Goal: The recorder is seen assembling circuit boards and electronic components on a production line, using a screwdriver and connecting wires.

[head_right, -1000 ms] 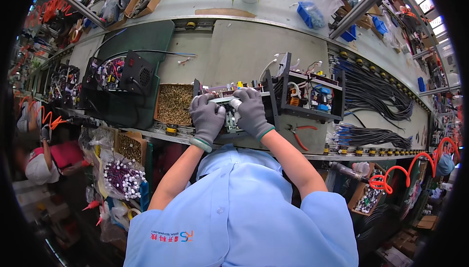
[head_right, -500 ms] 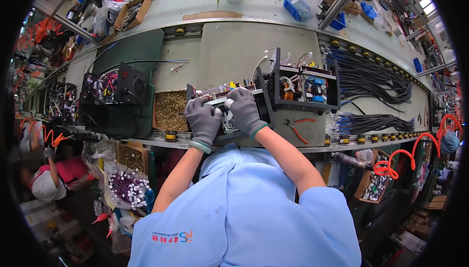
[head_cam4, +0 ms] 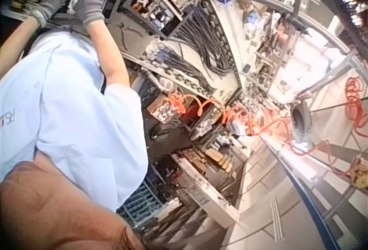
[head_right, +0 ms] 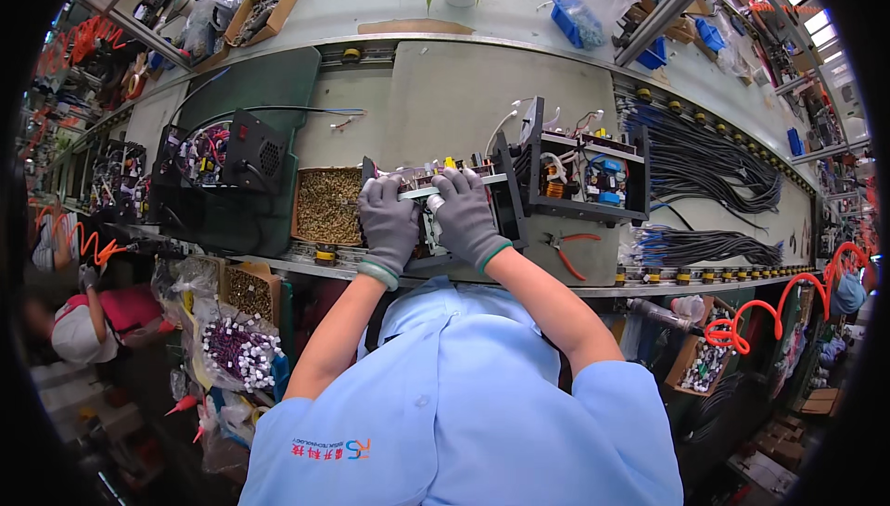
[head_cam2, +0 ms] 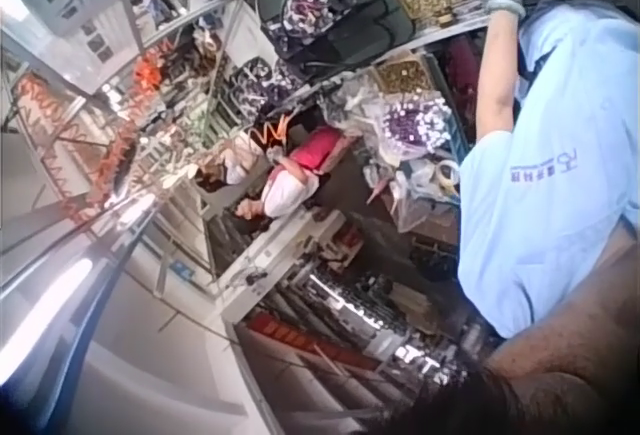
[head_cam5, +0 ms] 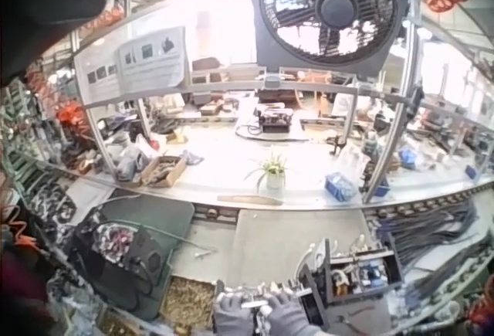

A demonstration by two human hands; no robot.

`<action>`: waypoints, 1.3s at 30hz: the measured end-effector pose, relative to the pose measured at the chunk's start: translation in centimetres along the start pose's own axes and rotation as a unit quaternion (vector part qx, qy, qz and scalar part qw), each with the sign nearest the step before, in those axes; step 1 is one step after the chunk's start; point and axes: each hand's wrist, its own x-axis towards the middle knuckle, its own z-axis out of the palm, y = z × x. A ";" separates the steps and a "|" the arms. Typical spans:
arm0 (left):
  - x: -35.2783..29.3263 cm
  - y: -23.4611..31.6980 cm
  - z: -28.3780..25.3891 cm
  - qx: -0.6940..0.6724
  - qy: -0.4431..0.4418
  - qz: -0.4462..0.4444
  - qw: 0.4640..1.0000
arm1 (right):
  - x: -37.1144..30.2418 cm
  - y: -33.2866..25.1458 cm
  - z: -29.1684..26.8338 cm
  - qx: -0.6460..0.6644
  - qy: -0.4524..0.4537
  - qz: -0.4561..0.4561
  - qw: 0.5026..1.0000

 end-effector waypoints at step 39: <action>-4.5 -6.6 -4.8 -0.178 -0.002 -0.145 0.973 | -3.7 -3.9 -1.7 0.082 0.113 0.056 0.989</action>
